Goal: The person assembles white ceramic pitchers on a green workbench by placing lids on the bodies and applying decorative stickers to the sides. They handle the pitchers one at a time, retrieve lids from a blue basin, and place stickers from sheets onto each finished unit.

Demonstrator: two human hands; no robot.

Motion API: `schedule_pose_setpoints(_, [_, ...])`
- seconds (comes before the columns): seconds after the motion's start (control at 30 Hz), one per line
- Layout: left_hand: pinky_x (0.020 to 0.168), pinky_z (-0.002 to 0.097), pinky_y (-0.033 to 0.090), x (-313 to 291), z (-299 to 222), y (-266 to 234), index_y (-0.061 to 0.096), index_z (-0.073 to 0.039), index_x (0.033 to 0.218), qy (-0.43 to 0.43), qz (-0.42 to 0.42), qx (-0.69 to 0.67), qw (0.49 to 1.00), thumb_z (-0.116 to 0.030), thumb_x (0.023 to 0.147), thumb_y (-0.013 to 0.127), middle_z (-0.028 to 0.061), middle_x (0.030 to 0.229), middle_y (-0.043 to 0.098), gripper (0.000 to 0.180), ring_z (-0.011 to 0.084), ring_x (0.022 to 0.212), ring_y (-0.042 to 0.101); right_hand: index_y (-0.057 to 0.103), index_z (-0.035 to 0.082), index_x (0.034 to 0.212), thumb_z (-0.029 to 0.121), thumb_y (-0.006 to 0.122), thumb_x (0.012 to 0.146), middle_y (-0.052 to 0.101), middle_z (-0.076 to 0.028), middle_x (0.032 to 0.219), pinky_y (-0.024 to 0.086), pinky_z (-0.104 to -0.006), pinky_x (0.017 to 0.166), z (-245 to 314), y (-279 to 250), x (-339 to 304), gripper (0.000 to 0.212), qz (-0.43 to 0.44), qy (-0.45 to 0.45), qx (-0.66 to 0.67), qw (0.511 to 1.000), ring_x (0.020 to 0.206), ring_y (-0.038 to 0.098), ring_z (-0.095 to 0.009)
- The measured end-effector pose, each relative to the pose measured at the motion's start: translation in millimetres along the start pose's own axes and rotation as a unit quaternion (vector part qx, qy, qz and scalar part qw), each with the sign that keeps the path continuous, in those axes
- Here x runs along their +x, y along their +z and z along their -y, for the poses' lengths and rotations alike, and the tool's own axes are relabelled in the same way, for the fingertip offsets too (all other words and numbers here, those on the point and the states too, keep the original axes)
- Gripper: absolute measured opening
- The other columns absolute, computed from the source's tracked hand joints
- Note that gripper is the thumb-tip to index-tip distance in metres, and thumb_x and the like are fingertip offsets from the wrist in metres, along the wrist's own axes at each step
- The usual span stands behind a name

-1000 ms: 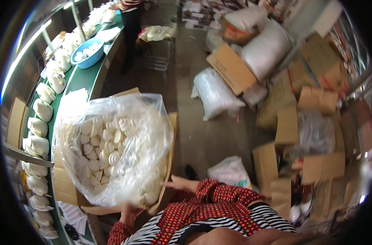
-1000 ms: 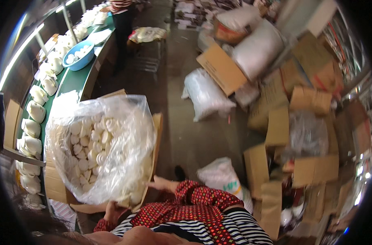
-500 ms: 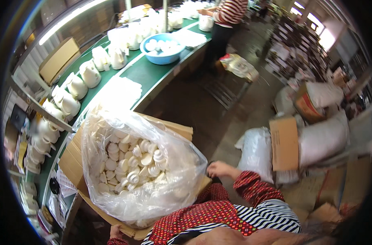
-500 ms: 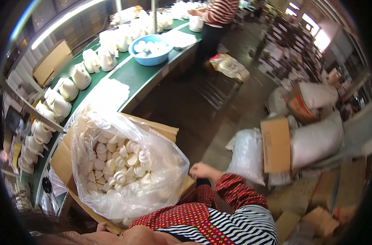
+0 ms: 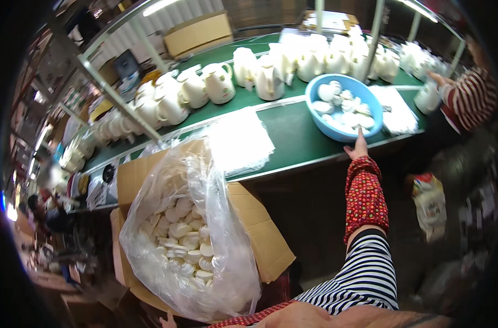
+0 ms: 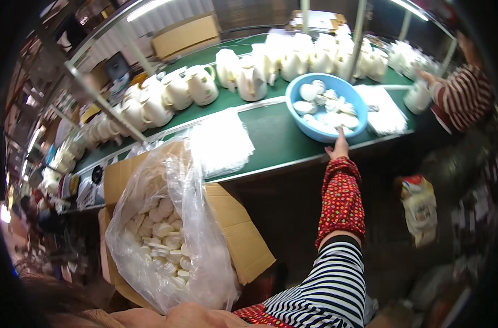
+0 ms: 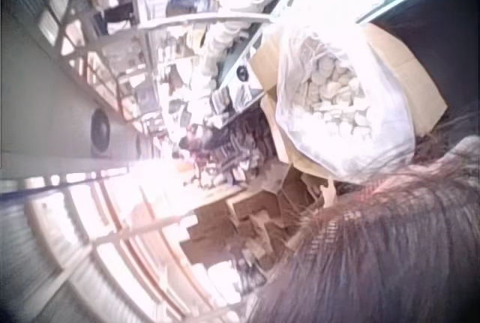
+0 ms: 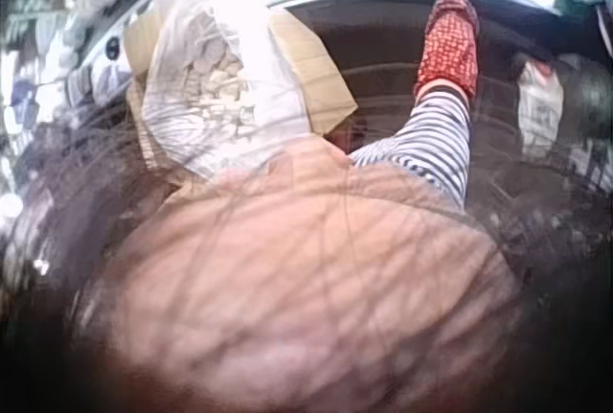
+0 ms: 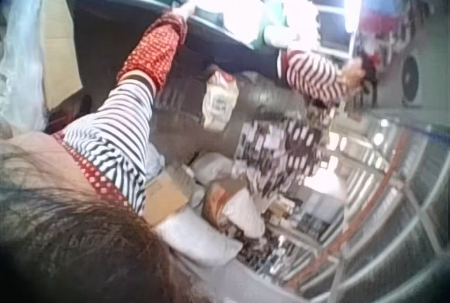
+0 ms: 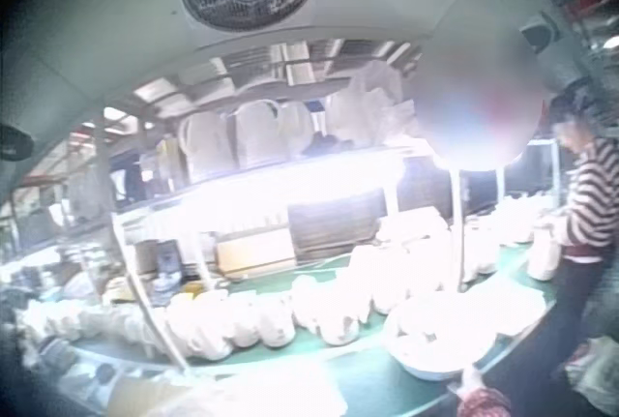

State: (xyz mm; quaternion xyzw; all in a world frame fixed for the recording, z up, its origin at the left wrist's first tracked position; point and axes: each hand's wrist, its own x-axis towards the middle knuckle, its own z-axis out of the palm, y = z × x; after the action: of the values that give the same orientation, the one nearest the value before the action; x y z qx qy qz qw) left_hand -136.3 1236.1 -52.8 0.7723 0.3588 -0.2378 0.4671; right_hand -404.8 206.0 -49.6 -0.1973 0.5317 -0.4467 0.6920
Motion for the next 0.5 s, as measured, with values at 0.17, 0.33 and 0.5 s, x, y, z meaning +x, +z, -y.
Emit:
schedule_pose_setpoints(0.17, [0.082, 0.0592, 0.062, -83, 65, 20, 0.042, -0.005, 0.148, -0.129, 0.066, -0.036, 0.989, -0.031, 0.102, 0.061, 0.0213, 0.133, 0.06, 0.056, 0.0429, 0.109, 0.066, 0.055, 0.014, 0.141, 0.029, 0.066, 0.093, 0.056, -0.012, 0.14, 0.056, -0.0579, 0.091, -12, 9, 69, 0.052, 0.005, 0.013, 0.058, 0.998, 0.125, 0.054, -0.036])
schedule_pose_setpoints(0.33, [0.079, 0.057, 0.064, -148, 33, 108, 0.035, -0.012, 0.151, -0.004, 0.214, -0.045, 0.976, -0.034, 0.104, 0.061, 0.0184, 0.141, 0.056, 0.058, 0.0404, 0.101, 0.071, 0.055, 0.004, 0.138, 0.012, 0.06, 0.087, 0.061, -0.018, 0.134, 0.062, -0.0568, 0.081, 24, -32, 90, 0.052, 0.123, 0.012, 0.1, 0.987, 0.12, 0.061, -0.042])
schedule_pose_setpoints(0.5, [0.074, 0.0469, 0.065, -155, 59, 70, 0.037, -0.009, 0.146, -0.01, 0.106, 0.001, 0.994, -0.022, 0.096, 0.074, 0.0183, 0.131, 0.059, 0.064, 0.0324, 0.097, 0.07, 0.051, 0.002, 0.145, 0.007, 0.057, 0.083, 0.06, -0.019, 0.14, 0.06, -0.0627, 0.093, -48, -91, -54, 0.062, 0.093, 0.071, 0.037, 0.992, 0.127, 0.06, -0.043])
